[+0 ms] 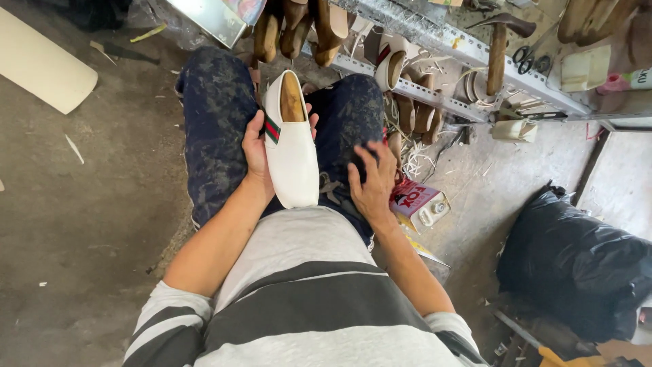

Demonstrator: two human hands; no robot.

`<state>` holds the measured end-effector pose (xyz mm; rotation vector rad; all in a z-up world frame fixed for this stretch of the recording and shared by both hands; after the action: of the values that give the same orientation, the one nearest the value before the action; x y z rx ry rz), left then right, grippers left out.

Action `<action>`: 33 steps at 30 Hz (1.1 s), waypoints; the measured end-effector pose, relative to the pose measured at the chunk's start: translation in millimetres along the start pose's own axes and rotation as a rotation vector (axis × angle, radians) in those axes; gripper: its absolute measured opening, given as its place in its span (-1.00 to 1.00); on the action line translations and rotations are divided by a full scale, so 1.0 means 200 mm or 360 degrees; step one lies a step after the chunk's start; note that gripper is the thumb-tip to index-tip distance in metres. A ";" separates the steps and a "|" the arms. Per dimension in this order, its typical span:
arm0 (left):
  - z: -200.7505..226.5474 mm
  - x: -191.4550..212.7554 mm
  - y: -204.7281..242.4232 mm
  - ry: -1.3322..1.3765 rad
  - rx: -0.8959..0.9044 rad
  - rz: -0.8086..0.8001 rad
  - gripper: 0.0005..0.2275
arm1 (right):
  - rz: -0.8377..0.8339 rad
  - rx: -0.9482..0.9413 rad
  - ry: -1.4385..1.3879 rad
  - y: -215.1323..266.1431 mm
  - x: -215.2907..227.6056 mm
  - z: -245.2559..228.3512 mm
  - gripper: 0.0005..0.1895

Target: A person uses pliers and a hammer to shape and secure a leather shoe upper onto a wooden last.

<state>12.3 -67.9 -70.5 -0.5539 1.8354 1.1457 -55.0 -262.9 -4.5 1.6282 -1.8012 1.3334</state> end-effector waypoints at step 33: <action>0.25 -0.69 0.44 -0.2849 -0.1477 -0.0260 -0.59 | -0.0846 -0.0893 -0.1288 -0.19 0.26 -0.42 -0.66</action>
<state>41.7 7.7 80.6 0.0140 -0.2896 1.4723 -61.1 -218.9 91.4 2.2074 -1.6715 -0.1055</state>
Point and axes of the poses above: each hand's wrist, its own y-axis away from the middle knuckle, its own x-axis out of the back of the hand, z = x × y, the point moved 5 cm from there along -y, towards the middle knuckle, and after that the axes turned 9 degrees about -y, right-handed, at the moved point
